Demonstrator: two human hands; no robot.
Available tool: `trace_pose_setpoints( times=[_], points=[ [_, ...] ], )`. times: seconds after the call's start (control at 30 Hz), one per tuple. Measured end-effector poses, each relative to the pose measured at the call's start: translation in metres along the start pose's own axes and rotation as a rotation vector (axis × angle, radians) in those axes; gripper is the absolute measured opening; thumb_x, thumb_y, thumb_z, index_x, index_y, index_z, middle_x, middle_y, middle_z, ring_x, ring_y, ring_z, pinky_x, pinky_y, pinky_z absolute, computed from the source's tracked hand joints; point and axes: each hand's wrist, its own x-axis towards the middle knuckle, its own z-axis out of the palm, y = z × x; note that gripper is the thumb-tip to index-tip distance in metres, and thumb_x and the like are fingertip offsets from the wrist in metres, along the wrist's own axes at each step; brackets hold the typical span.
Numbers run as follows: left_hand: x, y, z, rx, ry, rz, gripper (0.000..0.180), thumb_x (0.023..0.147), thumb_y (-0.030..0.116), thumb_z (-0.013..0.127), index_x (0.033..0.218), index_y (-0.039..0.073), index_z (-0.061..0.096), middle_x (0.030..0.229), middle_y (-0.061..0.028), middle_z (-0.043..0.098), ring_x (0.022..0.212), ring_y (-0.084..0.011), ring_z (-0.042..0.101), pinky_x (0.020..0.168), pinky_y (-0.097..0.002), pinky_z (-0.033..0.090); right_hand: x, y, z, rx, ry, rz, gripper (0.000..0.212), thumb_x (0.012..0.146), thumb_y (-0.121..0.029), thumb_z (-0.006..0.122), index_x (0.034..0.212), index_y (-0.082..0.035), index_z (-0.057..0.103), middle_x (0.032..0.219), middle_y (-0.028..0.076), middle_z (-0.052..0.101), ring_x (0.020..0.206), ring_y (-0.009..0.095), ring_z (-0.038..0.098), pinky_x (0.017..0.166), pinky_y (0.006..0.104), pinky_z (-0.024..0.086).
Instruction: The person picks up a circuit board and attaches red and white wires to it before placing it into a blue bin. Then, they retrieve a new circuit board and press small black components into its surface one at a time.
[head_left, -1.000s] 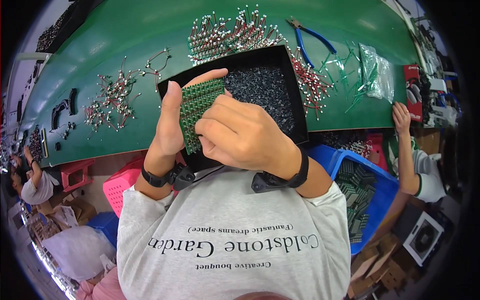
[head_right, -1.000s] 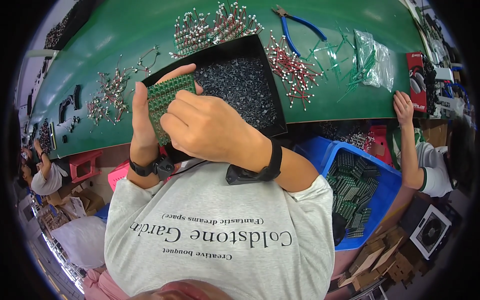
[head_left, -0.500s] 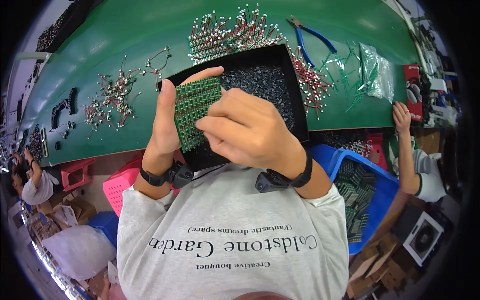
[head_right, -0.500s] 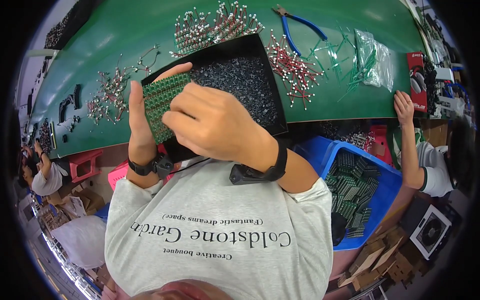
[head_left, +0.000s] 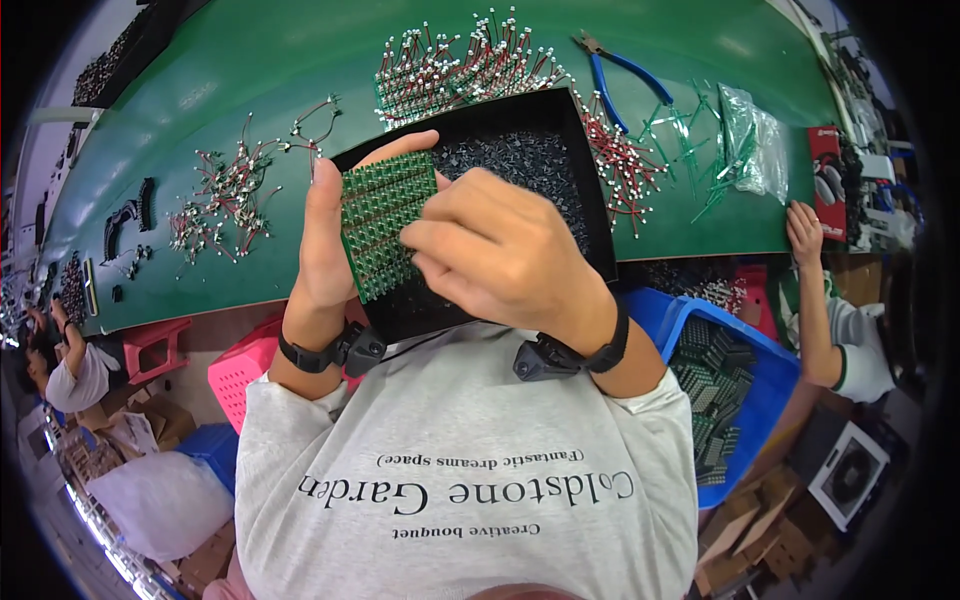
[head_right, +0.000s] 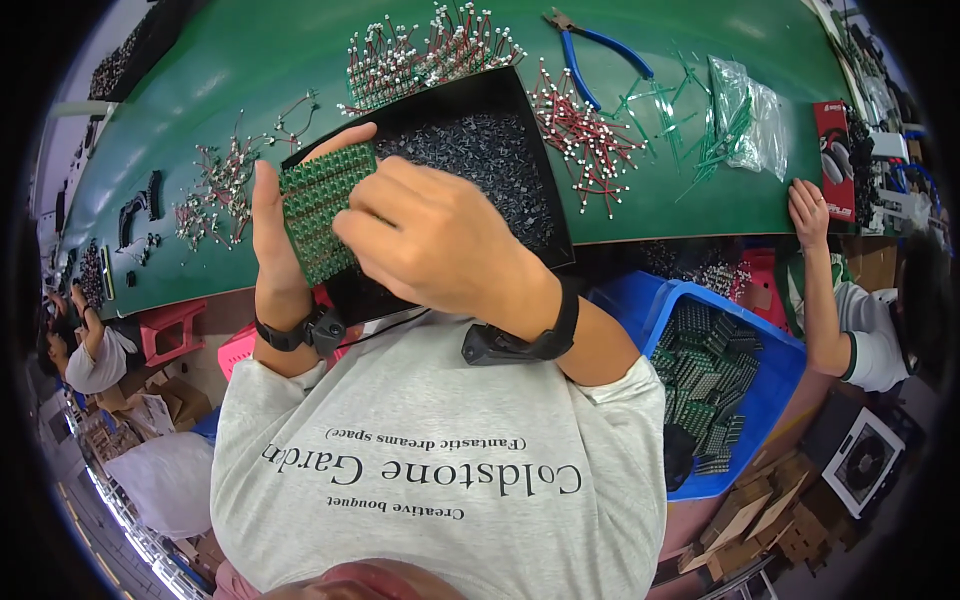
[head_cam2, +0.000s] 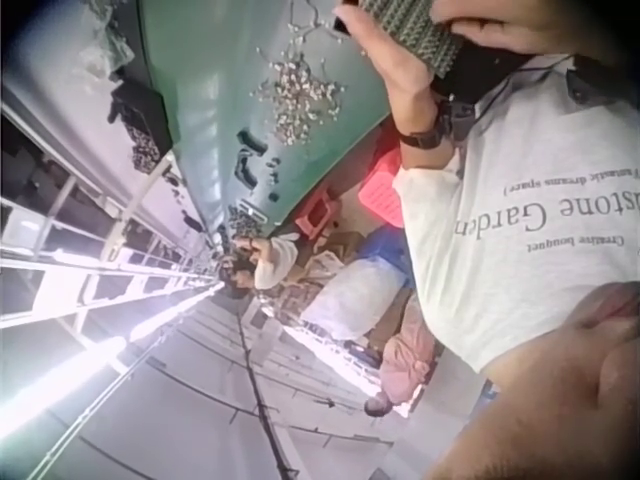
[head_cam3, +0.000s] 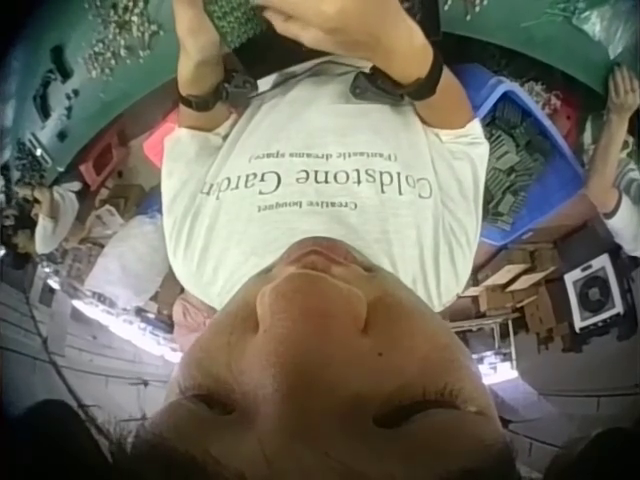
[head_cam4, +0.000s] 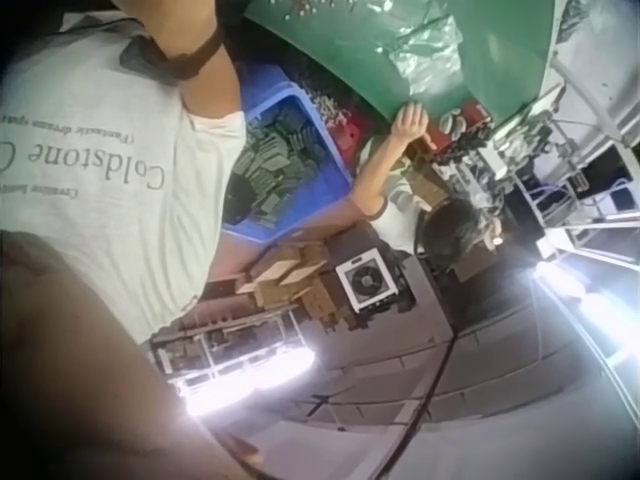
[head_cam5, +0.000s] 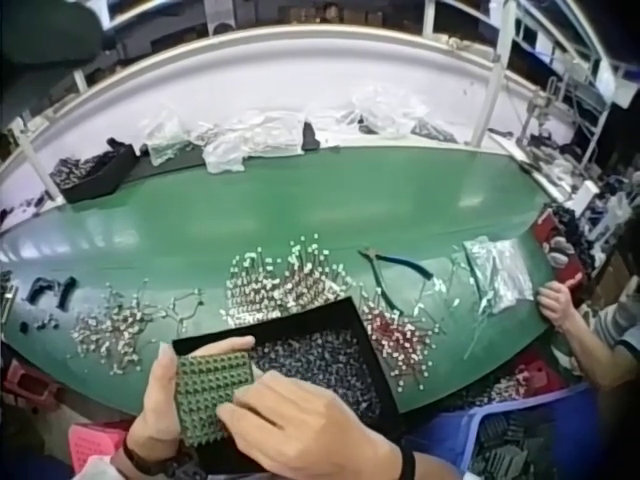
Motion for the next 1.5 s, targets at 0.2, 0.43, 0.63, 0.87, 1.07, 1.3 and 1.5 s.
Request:
trace_pose_setpoints(
  times=[0.2,0.43,0.63,0.87,1.07,1.3,1.5],
  points=[
    [0.001,-0.001,0.002,0.083,-0.006,0.029,0.091,0.100,0.070,0.017,0.145,-0.004,0.044,0.118,-0.0142,0.066,0.105,-0.0208,0.065,0.095,-0.0343,0.051,-0.001,-0.003,0.006,-0.041,-0.059,-0.119,0.028,0.068,-0.007,0.074,0.094,-0.003,0.068,0.088,0.006,0.062,0.077,0.024,0.063,0.073,0.0374,0.059],
    [0.000,-0.002,0.000,0.110,0.031,0.005,0.093,0.099,0.073,0.019,0.146,-0.004,0.044,0.117,-0.0142,0.066,0.105,-0.0210,0.065,0.095,-0.0337,0.051,-0.002,-0.003,0.009,-0.044,-0.040,-0.166,0.024,0.067,-0.007,0.073,0.090,-0.001,0.067,0.085,0.006,0.062,0.072,0.022,0.063,0.058,0.0334,0.053],
    [-0.001,0.006,-0.008,-0.052,0.009,0.023,0.093,0.098,0.073,0.021,0.146,-0.003,0.044,0.116,-0.0147,0.065,0.101,-0.0222,0.065,0.091,-0.0334,0.052,-0.003,0.007,0.000,-0.021,0.046,-0.051,0.027,0.062,0.003,0.076,0.086,-0.004,0.067,0.082,0.005,0.062,0.067,0.022,0.062,0.055,0.0334,0.052],
    [0.001,0.002,-0.001,0.113,0.086,0.054,0.095,0.098,0.073,0.018,0.145,-0.004,0.044,0.117,-0.0145,0.064,0.102,-0.0224,0.064,0.093,-0.0340,0.051,0.000,0.000,0.014,-0.008,-0.018,-0.073,0.026,0.067,-0.004,0.079,0.090,-0.005,0.068,0.084,0.004,0.063,0.073,0.021,0.063,0.059,0.0316,0.053],
    [0.000,-0.002,0.002,0.142,0.060,0.058,0.096,0.098,0.074,0.019,0.146,-0.005,0.043,0.117,-0.0142,0.064,0.104,-0.0221,0.063,0.093,-0.0340,0.050,0.002,-0.004,0.013,-0.006,-0.021,-0.073,0.024,0.064,-0.001,0.076,0.086,-0.005,0.067,0.083,0.005,0.062,0.071,0.022,0.062,0.057,0.0320,0.053],
    [-0.003,0.003,0.000,0.058,0.043,0.049,0.097,0.097,0.075,0.021,0.147,-0.006,0.041,0.118,-0.0143,0.064,0.104,-0.0208,0.063,0.093,-0.0334,0.050,0.002,0.005,-0.001,0.024,0.035,-0.027,0.023,0.062,0.004,0.074,0.082,-0.004,0.066,0.079,0.005,0.060,0.068,0.023,0.061,0.060,0.0329,0.054],
    [0.001,0.002,0.004,0.121,0.022,0.059,0.098,0.097,0.075,0.020,0.146,-0.006,0.042,0.117,-0.0140,0.064,0.103,-0.0214,0.063,0.093,-0.0333,0.050,-0.003,0.004,0.007,0.016,-0.086,-0.046,0.025,0.066,-0.006,0.077,0.090,-0.005,0.067,0.084,0.004,0.060,0.072,0.024,0.062,0.078,0.0369,0.061]
  ],
)
